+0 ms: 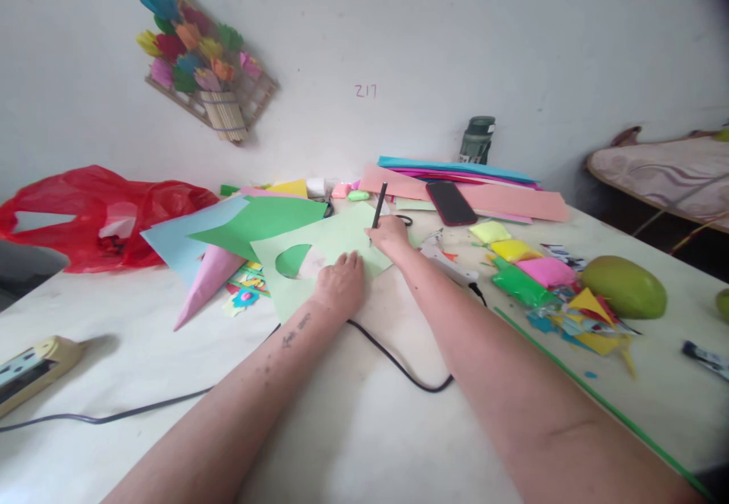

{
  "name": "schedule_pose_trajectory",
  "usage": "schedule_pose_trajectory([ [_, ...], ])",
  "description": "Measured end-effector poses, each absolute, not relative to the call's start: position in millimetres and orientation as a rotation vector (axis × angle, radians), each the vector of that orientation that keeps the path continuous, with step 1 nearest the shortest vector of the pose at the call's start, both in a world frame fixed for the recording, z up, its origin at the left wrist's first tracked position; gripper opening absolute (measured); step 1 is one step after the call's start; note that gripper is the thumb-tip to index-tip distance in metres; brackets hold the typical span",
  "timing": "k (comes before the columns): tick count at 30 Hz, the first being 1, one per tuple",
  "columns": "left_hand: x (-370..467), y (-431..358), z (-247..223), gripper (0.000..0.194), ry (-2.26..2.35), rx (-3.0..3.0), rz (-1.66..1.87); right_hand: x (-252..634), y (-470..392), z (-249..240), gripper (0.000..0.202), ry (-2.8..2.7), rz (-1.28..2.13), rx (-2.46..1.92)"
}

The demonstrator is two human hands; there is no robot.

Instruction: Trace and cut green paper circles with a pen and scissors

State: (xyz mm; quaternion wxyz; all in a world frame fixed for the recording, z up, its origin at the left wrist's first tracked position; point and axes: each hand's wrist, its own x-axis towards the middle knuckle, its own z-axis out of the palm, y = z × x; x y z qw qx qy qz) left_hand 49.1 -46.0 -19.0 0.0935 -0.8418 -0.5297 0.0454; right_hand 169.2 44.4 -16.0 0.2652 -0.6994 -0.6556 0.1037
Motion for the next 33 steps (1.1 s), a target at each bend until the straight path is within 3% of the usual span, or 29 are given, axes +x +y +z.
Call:
schedule_pose_trajectory([
  [33,49,-48,-17,0.043,-1.563,-2.498,0.135,173,32,-1,0.027,-1.681,0.309,-1.950],
])
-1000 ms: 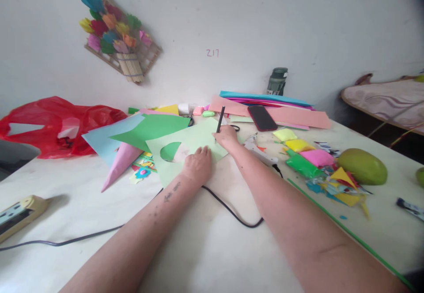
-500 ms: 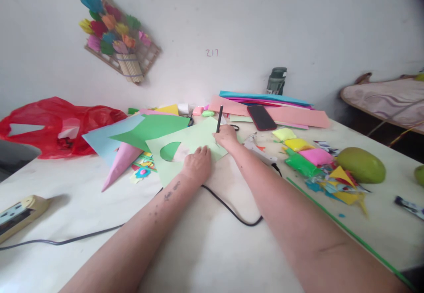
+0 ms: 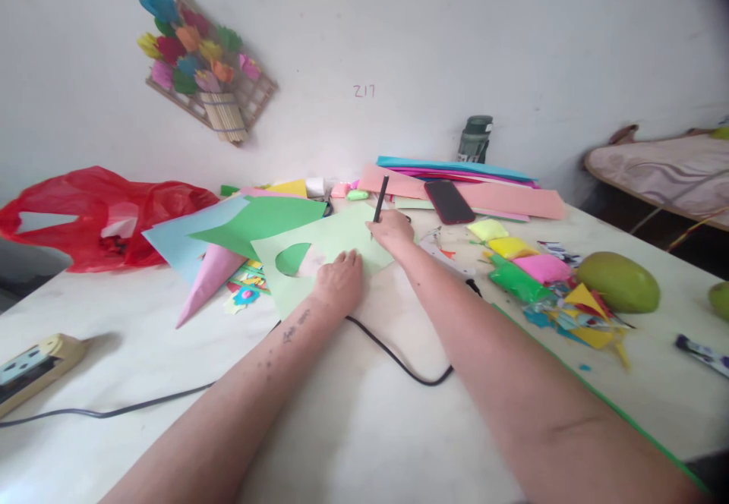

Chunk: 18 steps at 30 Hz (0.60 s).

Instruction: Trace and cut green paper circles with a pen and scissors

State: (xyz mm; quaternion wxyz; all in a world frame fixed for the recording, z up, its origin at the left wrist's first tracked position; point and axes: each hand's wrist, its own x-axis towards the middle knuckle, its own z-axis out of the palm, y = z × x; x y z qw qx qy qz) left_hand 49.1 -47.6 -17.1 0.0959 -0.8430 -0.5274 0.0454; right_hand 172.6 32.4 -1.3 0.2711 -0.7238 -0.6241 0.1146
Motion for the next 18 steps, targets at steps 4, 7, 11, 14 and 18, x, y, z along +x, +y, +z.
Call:
schedule_pose_trajectory([
  [4,48,-47,-19,0.040,-1.557,-2.495,0.100,182,30,13,0.024,-1.738,0.354,-1.910],
  [7,47,-46,-21,0.038,-1.555,-2.494,0.061,193,25,17,0.023,-1.795,0.480,-1.831],
  [11,46,-45,-23,0.038,-1.569,-2.501,0.045,204,15,5,0.030,-1.814,0.730,-1.630],
  [14,42,-43,-25,0.039,-1.548,-2.508,0.002,208,13,-7,0.035,-1.802,0.823,-1.543],
  [18,35,-41,-28,0.036,-1.565,-2.523,-0.092,211,13,-11,0.038,-1.777,0.879,-1.507],
])
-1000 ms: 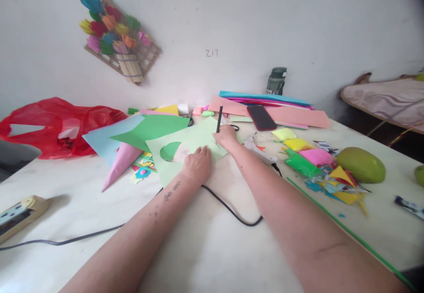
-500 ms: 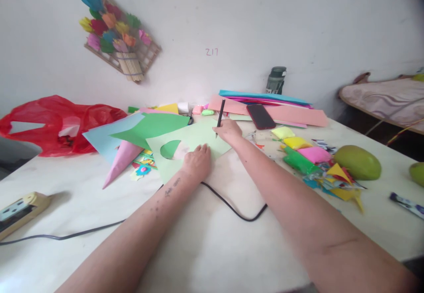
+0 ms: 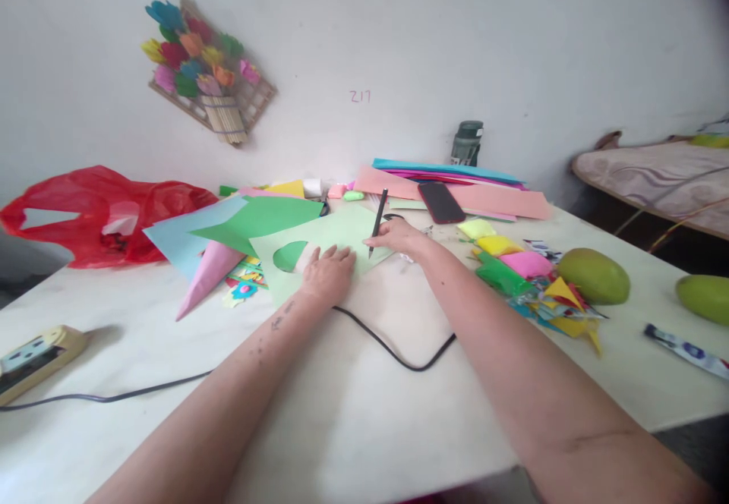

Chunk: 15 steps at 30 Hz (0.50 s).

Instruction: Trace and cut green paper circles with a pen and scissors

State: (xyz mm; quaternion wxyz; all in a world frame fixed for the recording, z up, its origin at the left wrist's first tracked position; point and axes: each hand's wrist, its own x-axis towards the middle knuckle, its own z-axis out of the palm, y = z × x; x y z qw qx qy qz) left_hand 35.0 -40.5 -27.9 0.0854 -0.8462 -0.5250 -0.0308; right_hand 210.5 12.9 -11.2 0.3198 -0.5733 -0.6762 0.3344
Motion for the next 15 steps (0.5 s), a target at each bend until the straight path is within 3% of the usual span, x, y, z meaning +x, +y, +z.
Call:
schedule_pose_trajectory([
  [15,29.3,-36.0,-32.3,0.040,-1.636,-2.576,-0.140,211.6,11.9,-9.0,0.037,-1.826,0.897,-1.558],
])
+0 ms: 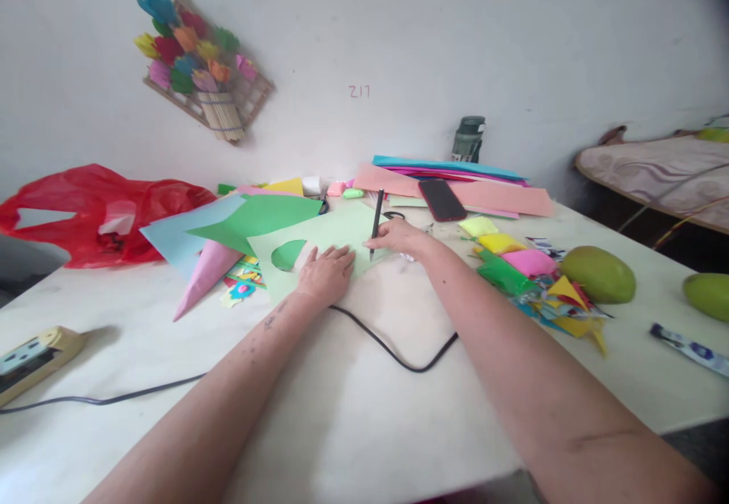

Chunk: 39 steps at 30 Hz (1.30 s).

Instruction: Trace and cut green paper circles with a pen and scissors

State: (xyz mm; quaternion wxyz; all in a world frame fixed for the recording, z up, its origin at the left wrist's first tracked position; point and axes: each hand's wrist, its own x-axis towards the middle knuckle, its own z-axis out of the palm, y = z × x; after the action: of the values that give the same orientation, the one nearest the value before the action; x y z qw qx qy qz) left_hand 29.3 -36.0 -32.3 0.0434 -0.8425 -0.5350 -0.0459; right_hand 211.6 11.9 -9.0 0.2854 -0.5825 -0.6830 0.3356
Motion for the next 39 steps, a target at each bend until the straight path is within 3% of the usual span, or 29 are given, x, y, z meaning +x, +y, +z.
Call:
schedule_pose_trajectory([
  [39,30,-37,-28,0.039,-1.622,-2.573,-0.132,214,22,-14,0.033,-1.881,0.707,-1.636],
])
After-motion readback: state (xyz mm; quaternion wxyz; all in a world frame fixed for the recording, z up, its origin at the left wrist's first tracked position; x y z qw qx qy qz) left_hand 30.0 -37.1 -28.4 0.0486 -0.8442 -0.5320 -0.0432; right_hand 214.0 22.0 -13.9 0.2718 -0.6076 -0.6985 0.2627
